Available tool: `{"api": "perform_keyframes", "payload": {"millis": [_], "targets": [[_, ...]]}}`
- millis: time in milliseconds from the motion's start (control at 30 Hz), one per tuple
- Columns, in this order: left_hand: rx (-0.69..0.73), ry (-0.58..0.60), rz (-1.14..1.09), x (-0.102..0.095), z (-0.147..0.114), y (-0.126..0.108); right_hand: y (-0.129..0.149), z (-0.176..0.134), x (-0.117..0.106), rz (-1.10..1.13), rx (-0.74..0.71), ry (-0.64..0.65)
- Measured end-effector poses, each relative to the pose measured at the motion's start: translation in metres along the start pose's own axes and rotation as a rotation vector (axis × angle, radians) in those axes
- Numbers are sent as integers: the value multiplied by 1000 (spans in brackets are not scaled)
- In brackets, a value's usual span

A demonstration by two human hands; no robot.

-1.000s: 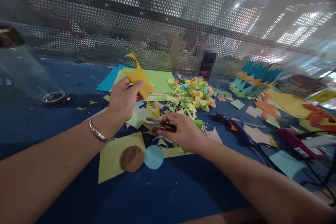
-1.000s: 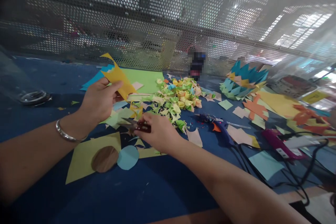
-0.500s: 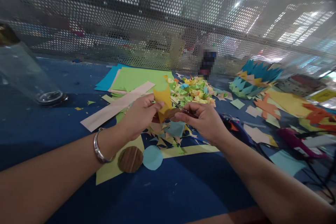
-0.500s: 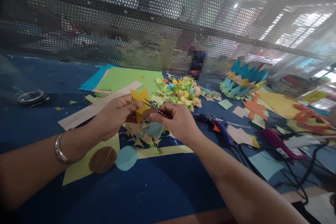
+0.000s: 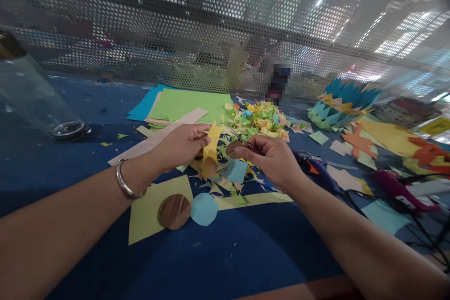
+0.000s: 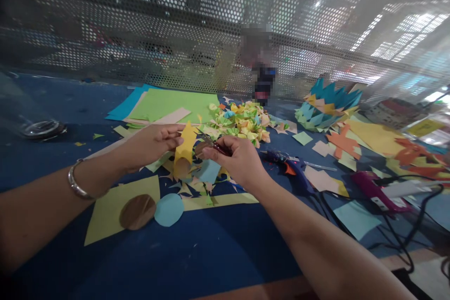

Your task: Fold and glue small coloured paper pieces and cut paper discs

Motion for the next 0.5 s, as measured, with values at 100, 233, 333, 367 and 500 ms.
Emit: {"api": "perform_keyframes", "payload": {"millis": [100, 233, 333, 367, 500], "targets": [[15, 214, -10, 6, 0, 2, 0, 1, -4, 0, -24, -20], [53, 312, -58, 13, -3, 0, 3, 0, -10, -27, -57, -57], [134, 235, 97, 7, -2, -4, 5, -1, -12, -38, -69, -69], [160, 218, 203, 6, -3, -7, 5, -1, -13, -37, -71, -70], [134, 320, 414, 13, -10, -12, 6, -2, -15, -38, -81, -74]]}}
Point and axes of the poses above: each hand's wrist, its own z-axis towards the middle knuckle, its own x-axis out of the palm, y = z × x, the point moved 6 cm from there along z, towards the middle knuckle, and after that the axes turned 14 degrees about x, right-handed, at the moved point
